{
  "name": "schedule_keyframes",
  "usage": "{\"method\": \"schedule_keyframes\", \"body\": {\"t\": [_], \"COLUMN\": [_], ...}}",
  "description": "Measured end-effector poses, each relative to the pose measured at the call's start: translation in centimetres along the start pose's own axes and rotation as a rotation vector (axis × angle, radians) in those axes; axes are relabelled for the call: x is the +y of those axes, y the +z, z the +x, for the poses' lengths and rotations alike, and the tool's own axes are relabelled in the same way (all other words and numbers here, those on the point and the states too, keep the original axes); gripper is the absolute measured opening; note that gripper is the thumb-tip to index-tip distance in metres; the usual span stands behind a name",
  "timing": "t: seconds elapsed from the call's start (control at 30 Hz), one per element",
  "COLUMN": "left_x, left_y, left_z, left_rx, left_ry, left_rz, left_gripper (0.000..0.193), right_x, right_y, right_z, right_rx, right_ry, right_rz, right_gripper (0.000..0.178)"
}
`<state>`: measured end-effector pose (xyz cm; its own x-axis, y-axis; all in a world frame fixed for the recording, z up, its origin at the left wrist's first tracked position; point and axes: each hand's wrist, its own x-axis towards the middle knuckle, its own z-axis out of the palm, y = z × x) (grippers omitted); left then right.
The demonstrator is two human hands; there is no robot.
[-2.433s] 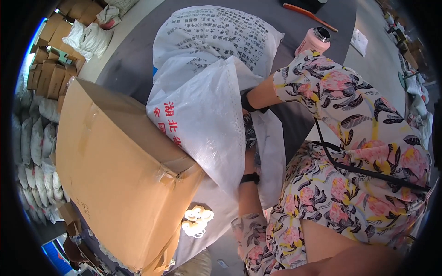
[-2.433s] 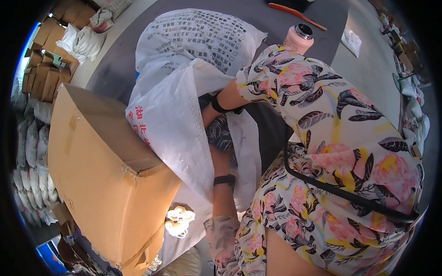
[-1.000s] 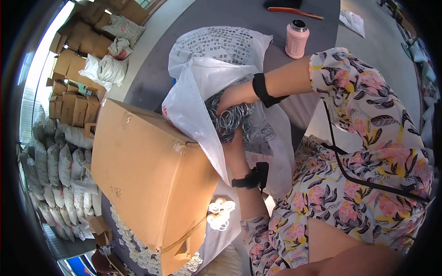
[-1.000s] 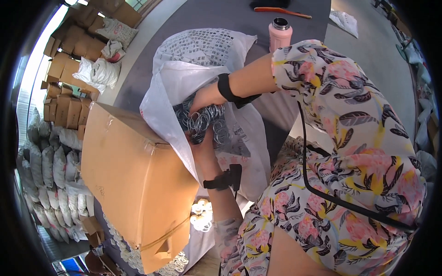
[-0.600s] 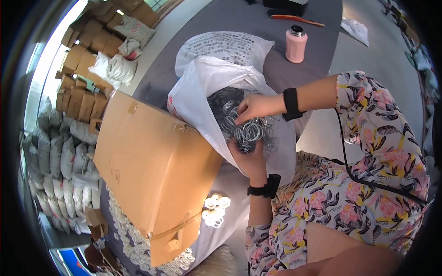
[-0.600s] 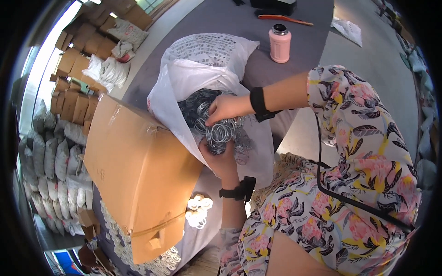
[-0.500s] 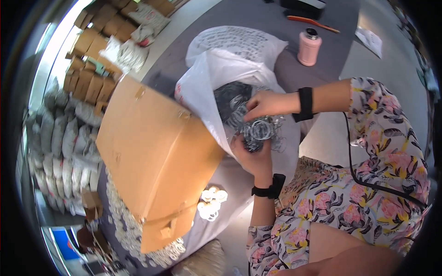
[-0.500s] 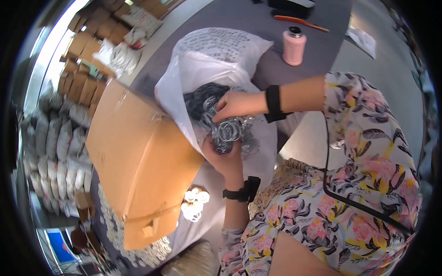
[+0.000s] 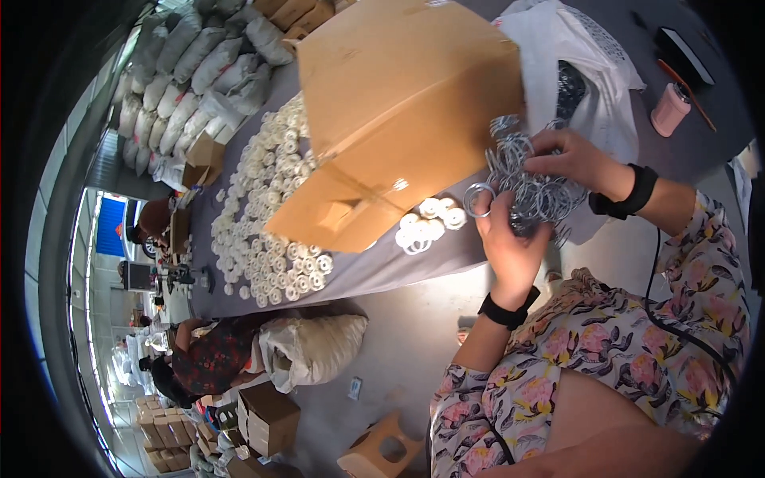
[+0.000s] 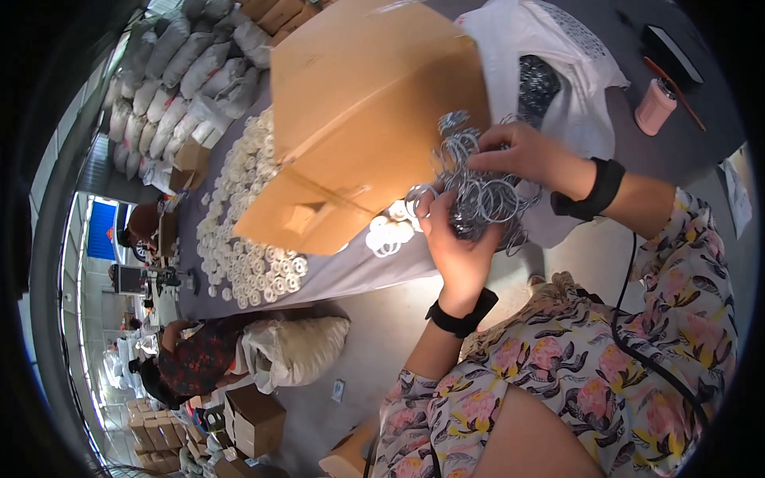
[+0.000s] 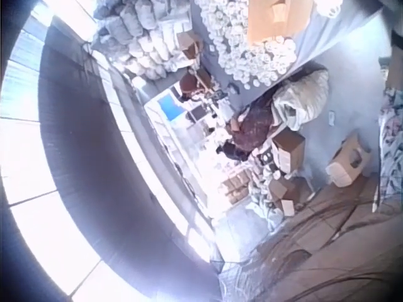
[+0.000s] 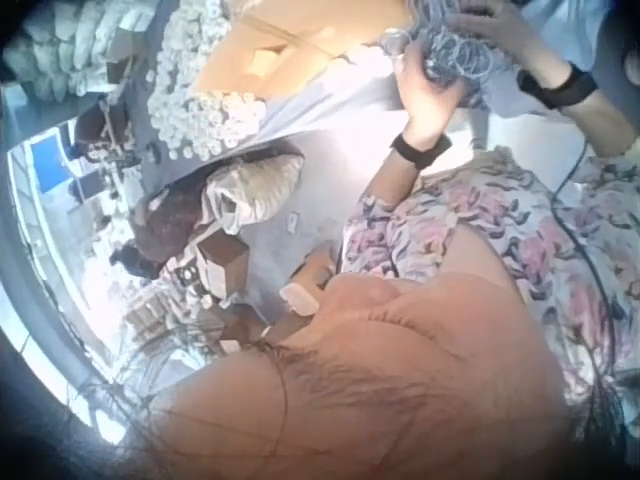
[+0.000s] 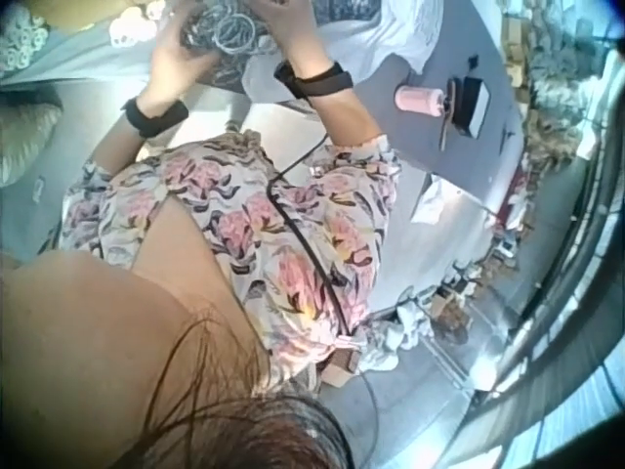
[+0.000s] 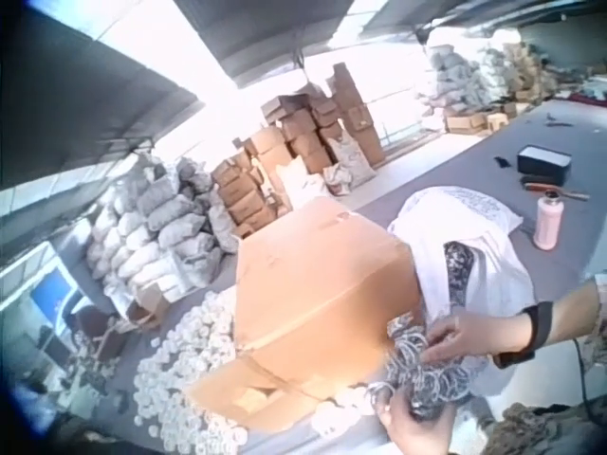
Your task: Manually sort and arrange white plastic circular components and metal clips on a table.
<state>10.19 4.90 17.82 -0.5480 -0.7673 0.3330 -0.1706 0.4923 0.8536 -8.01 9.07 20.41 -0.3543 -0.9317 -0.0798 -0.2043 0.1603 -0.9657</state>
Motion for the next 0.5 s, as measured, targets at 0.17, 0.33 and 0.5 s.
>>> {"method": "schedule_keyframes", "body": {"t": [0.17,0.33,0.5], "left_x": [3.3,-2.9,-10.1], "left_y": [-9.9,-22.3,-34.0], "left_z": [-1.4,-4.1,-4.4], "left_rx": [0.075,0.222,0.276], "left_ry": [-0.062,-0.028,-0.099], "left_rz": [0.005,0.163,0.311], "left_gripper": [0.053,0.052,0.054], "right_x": [-7.6,-9.8,-9.1], "right_y": [7.4,21.8,37.2], "right_z": [-0.7,3.5,9.6], "right_rx": [-0.103,-0.341,-0.429], "right_ry": [-0.020,0.026,0.005], "right_rz": [0.026,0.076,0.278], "right_gripper": [0.028,0.029,0.035]}}
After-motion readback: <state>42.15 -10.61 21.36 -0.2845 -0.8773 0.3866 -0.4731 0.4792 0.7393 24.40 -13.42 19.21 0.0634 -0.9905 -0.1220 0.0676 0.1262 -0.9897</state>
